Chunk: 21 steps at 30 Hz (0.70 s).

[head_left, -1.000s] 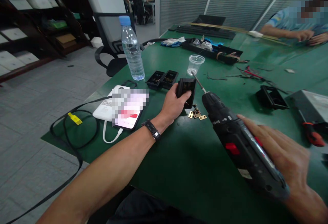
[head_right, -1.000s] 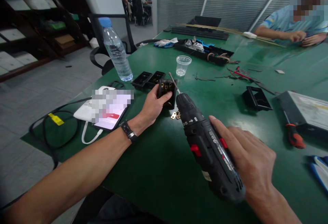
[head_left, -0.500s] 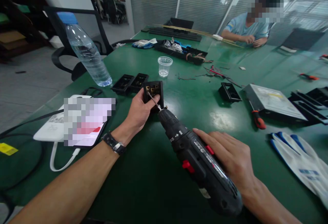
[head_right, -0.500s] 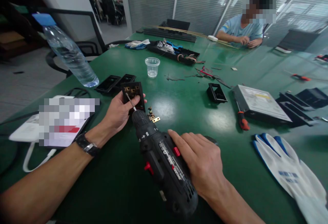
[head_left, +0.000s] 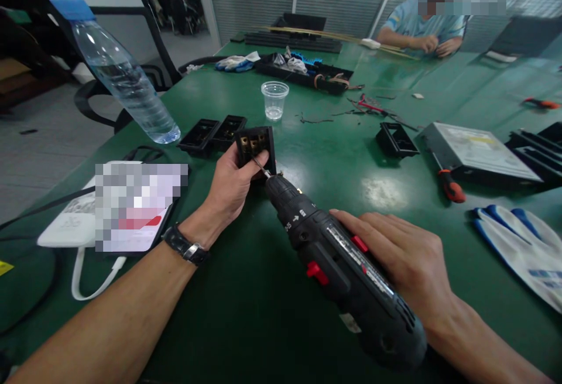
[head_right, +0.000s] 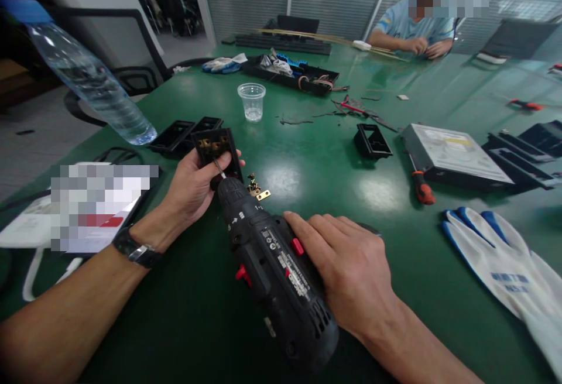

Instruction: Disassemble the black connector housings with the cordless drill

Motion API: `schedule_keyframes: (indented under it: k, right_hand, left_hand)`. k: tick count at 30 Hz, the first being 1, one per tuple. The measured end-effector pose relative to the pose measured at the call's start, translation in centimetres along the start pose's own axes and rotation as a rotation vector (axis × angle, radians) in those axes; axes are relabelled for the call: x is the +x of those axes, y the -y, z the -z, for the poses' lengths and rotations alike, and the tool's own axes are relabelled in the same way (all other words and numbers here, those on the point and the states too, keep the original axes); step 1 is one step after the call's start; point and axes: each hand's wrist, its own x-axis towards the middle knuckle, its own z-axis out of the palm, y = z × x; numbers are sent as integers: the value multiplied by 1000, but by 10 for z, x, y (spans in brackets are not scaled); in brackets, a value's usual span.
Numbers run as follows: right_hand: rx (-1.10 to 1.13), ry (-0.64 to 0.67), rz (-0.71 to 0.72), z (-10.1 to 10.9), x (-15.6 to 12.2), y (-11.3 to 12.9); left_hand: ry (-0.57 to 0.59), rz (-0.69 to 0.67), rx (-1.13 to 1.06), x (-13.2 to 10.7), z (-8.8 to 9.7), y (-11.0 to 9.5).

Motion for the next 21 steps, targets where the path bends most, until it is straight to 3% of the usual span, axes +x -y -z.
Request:
schedule_keyframes:
  k: [21]
  right_hand:
    - [-44,89,-75,5,2,3]
  left_hand:
    - [-32,-189,169,7,2,13]
